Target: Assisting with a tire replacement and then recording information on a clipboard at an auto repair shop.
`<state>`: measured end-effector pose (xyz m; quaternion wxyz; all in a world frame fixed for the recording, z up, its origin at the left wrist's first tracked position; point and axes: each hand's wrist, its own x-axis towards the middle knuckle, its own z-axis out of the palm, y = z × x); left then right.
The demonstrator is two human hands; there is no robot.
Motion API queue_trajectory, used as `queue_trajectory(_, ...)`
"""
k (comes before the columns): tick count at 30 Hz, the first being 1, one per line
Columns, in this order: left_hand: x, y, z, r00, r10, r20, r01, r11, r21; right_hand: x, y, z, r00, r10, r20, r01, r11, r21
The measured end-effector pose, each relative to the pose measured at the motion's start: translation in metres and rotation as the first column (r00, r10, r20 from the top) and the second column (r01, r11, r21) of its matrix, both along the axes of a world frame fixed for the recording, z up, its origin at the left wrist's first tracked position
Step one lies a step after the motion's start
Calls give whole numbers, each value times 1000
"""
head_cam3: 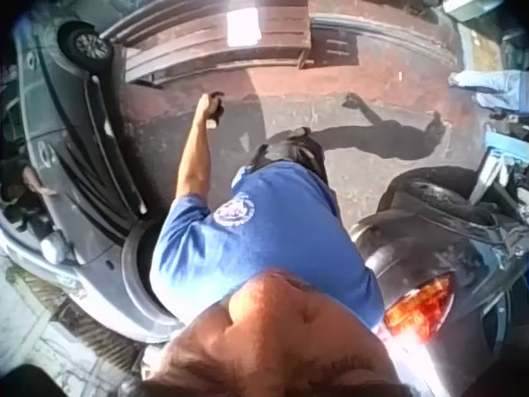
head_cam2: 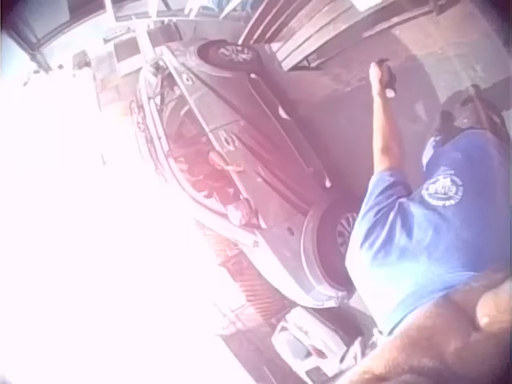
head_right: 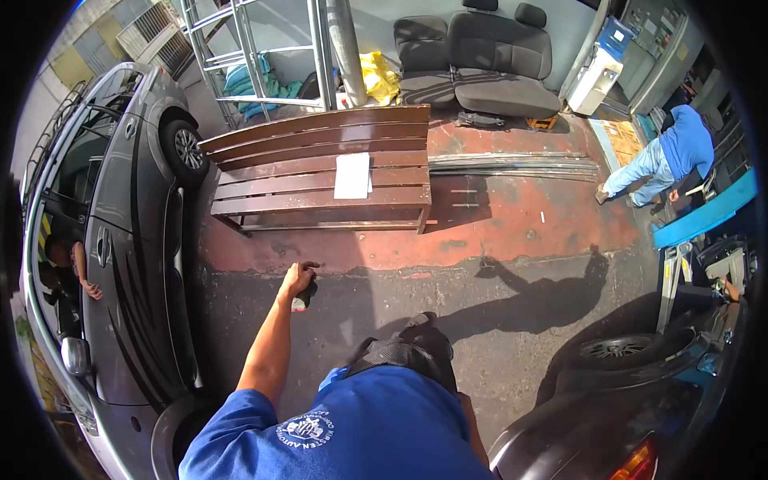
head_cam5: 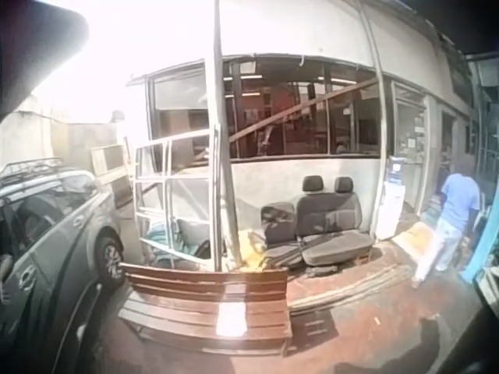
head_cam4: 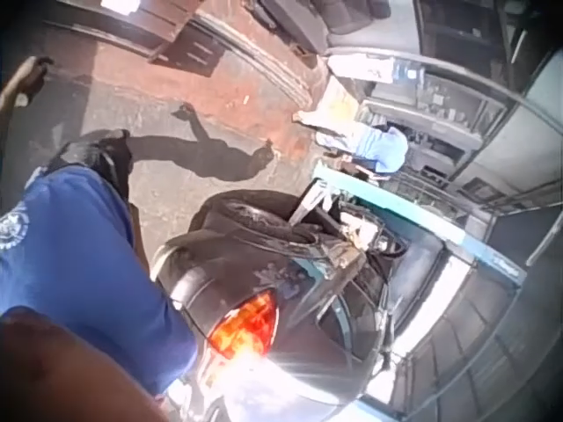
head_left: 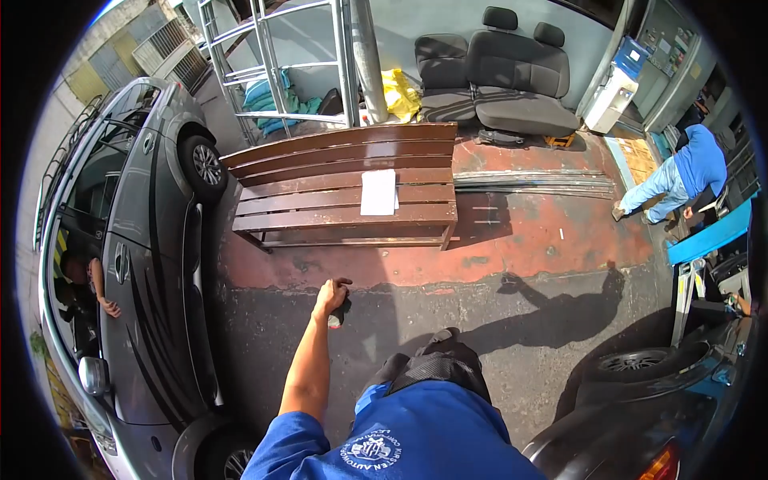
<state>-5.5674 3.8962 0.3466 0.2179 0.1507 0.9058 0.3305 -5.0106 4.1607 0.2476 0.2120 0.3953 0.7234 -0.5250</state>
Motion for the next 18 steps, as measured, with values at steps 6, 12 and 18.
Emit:
queue_trajectory(6, -65, 92, -9, 977, 120, 178, -124, 992, 10, -86, 109, 63, 701, -706, 102, 712, 684, -159)
queue_trajectory(12, -173, 158, -88, 937, 258, 235, -222, 960, -170, -158, 205, 137, 677, -736, 28, 735, 677, 26)
queue_trajectory(18, -271, 185, -194, 933, 359, 33, -325, 876, -358, -200, 178, 163, 605, -747, 277, 773, 634, 22)
